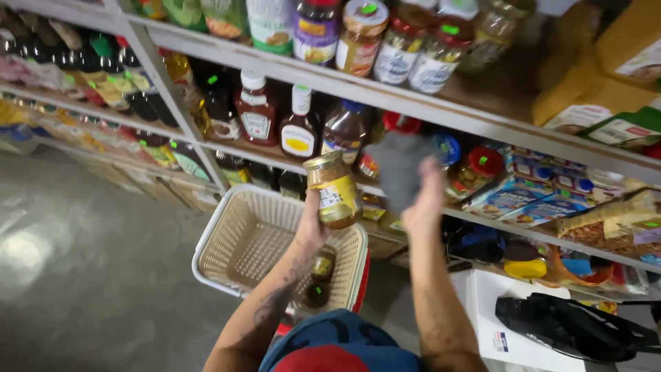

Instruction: Picking various glass jars from store shelves, wiping them with a cloth, and placing them into a shopping basket.

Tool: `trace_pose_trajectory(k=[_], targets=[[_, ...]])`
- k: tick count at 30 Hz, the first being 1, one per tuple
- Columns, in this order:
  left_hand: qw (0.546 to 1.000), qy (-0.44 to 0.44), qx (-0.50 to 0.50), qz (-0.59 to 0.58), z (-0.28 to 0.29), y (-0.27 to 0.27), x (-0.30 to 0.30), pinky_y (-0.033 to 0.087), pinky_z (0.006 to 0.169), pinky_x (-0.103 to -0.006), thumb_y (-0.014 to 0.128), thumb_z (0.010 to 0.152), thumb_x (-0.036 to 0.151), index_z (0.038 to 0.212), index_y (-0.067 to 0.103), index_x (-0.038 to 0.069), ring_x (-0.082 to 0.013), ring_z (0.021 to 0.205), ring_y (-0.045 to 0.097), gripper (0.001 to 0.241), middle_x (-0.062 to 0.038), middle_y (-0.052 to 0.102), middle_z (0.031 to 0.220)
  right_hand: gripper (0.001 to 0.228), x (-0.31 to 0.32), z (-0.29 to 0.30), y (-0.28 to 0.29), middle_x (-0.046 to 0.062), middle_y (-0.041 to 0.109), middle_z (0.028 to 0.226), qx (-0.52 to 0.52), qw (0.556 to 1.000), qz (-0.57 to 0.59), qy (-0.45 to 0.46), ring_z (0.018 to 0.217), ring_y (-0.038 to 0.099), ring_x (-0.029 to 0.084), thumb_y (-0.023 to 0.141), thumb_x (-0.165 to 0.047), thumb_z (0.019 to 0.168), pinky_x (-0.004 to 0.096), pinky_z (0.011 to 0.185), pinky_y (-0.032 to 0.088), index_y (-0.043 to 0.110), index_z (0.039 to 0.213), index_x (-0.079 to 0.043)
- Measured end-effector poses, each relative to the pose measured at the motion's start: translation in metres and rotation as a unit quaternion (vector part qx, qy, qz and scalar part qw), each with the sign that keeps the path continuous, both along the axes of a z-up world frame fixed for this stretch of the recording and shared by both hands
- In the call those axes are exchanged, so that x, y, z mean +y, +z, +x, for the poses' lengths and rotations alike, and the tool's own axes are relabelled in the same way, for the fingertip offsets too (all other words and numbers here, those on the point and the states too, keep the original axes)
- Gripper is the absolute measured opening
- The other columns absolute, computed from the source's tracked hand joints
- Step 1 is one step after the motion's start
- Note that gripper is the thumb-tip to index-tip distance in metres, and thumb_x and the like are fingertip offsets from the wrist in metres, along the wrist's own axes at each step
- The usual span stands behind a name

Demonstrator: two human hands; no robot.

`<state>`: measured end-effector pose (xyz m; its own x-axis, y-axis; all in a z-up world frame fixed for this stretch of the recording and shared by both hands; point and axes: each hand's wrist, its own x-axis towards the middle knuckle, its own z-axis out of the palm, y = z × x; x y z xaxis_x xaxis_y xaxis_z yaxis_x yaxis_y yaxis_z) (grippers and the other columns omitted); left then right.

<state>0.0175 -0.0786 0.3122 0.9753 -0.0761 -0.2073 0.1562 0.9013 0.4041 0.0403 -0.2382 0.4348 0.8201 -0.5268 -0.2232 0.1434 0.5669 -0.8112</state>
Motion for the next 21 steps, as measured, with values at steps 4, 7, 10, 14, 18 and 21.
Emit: trace_pose_trajectory(k=[4, 7, 10, 14, 18, 21], targets=[[0.954, 0.109, -0.153, 0.231, -0.006, 0.073, -0.022, 0.054, 0.098, -0.0458, 0.065, 0.098, 0.041, 0.15, 0.04, 0.004, -0.0264, 0.118, 0.059, 0.068, -0.019, 0.055, 0.135, 0.05, 0.031, -0.028, -0.034, 0.007, 0.046, 0.153, -0.167, 0.888, -0.416, 0.102, 0.14, 0.045, 0.03, 0.036, -0.047, 0.107, 0.04, 0.104, 0.053, 0.055, 0.144, -0.02], [0.927, 0.115, -0.192, 0.302, -0.019, 0.098, -0.031, 0.044, 0.111, -0.0463, 0.074, 0.089, 0.037, 0.152, 0.04, 0.004, -0.0272, 0.127, 0.052, 0.079, -0.022, 0.052, 0.142, 0.061, 0.041, -0.038, 0.029, 0.007, 0.041, 0.161, -0.158, 0.846, -0.483, 0.159, 0.146, 0.041, 0.03, 0.025, -0.054, 0.105, 0.04, 0.109, 0.047, 0.043, 0.154, -0.021], [0.919, 0.08, -0.218, 0.319, -0.024, 0.098, -0.031, 0.042, 0.114, -0.0485, 0.087, 0.079, 0.039, 0.151, 0.043, 0.008, -0.0282, 0.129, 0.055, 0.089, -0.022, 0.056, 0.14, 0.062, 0.03, -0.022, 0.02, 0.007, 0.059, 0.147, 0.048, 0.927, -0.331, 0.168, 0.14, 0.051, 0.025, 0.036, -0.054, 0.1, 0.046, 0.118, 0.035, 0.052, 0.148, -0.018], [0.904, 0.118, -0.17, 0.374, -0.005, 0.095, -0.034, 0.032, 0.121, -0.0508, 0.084, 0.085, 0.031, 0.156, 0.029, -0.003, -0.0391, 0.139, 0.046, 0.097, -0.033, 0.044, 0.149, 0.045, 0.049, -0.055, -0.004, 0.019, 0.06, 0.143, -0.028, 0.888, -0.457, 0.04, 0.136, 0.051, 0.038, 0.056, -0.035, 0.102, 0.051, 0.115, 0.039, 0.062, 0.139, -0.012], [0.892, 0.125, -0.192, 0.39, 0.001, 0.071, -0.026, 0.046, 0.109, -0.042, 0.061, 0.103, 0.03, 0.148, 0.045, 0.008, -0.0252, 0.121, 0.059, 0.053, -0.019, 0.06, 0.133, 0.02, 0.039, -0.05, -0.006, 0.0, 0.062, 0.139, -0.212, 0.726, -0.654, -0.001, 0.118, 0.056, 0.024, 0.067, -0.035, 0.097, 0.038, 0.103, 0.038, 0.073, 0.107, -0.018], [0.89, 0.119, -0.174, 0.404, -0.021, 0.099, -0.034, 0.041, 0.11, -0.0516, 0.061, 0.102, 0.034, 0.139, 0.056, 0.004, -0.0312, 0.12, 0.058, 0.048, -0.024, 0.063, 0.125, 0.053, 0.042, -0.032, 0.008, 0.008, 0.037, 0.143, -0.176, 0.778, -0.604, 0.013, 0.137, 0.043, 0.035, 0.078, -0.04, 0.088, 0.046, 0.116, 0.037, 0.059, 0.134, -0.022]])
